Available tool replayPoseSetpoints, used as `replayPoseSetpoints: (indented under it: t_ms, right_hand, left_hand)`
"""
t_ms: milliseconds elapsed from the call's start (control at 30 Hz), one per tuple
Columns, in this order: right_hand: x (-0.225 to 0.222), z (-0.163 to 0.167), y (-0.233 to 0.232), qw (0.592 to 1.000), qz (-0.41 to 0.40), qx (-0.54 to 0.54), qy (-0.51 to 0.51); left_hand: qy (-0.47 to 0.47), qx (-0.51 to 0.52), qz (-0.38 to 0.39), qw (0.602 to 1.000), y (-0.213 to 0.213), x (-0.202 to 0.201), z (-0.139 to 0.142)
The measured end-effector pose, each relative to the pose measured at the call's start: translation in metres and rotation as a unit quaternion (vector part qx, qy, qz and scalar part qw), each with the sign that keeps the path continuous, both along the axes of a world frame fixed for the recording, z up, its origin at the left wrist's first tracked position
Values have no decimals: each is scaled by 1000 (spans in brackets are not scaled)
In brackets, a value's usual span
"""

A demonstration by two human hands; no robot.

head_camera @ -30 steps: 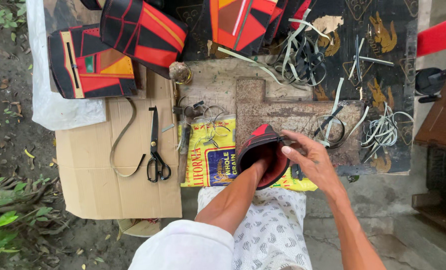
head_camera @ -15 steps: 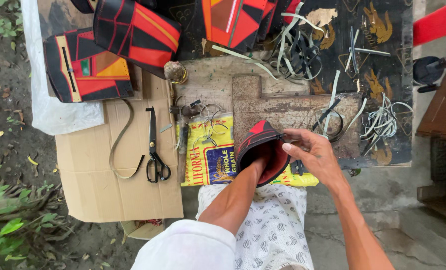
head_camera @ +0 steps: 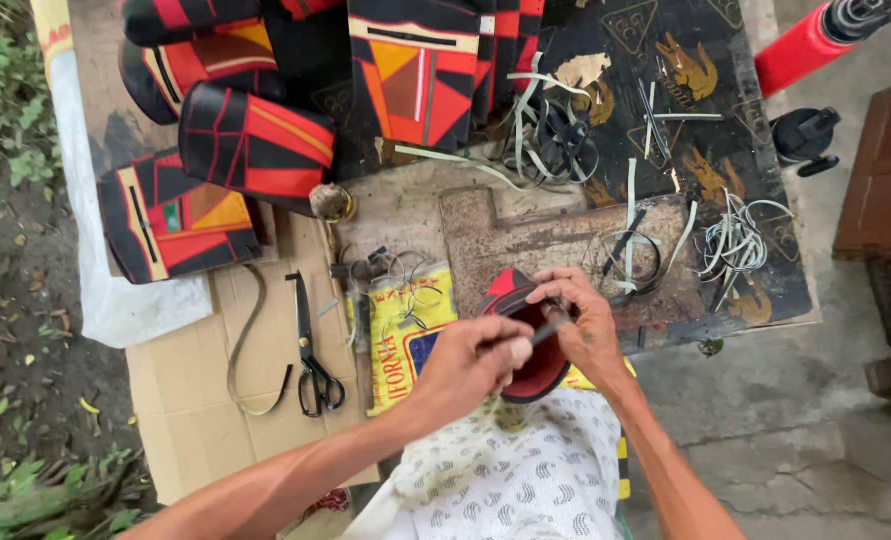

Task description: The person turns a finished leather bag inside out on the work table, works the zipper and edges by hand, then uses a hammer to pound the bag's seams flat and a knife to trim excess material, before setting the bag down with a pile of similar completed bags.

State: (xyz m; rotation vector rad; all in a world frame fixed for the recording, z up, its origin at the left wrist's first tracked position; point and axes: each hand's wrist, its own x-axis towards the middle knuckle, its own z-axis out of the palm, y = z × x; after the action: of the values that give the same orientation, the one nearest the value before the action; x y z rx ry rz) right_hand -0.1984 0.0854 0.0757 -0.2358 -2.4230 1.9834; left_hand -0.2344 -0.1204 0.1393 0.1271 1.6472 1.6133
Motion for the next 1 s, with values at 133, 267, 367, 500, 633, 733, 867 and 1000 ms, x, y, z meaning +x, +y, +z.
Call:
replayPoseSetpoints:
  t_ms: [133, 267, 367, 500, 633, 733, 867, 1000]
  right_hand:
    - [-4, 1, 1, 984, 12, -167, -67]
    - [-7, 11, -4, 956, -37, -263, -127]
    - [-13, 8, -13, 951, -61, -290, -89]
    - [-16, -8, -25, 963, -102, -234, -90]
    - [-25, -21, -36, 956, -141, -231, -112]
    - [-28, -15, -38, 974, -79, -184, -106]
    - [-21, 12, -44, 995, 41, -63, -73]
    - [-16, 34, -51, 993, 36, 83, -78]
  left_hand:
    - [-245, 191, 82, 947, 15, -36, -19]
    - [-199, 176, 77, 961, 15, -36, -48]
    - [-168, 163, 83, 969, 4, -38, -59]
    - [-134, 148, 86, 976, -6, -41, -64]
    - [-94, 91, 56, 990, -15, -47, -69]
    - [-180, 168, 67, 967, -20, -50, -74]
    - [-153, 177, 72, 969, -18, -49, -80]
    - [-179, 235, 95, 951, -21, -51, -82]
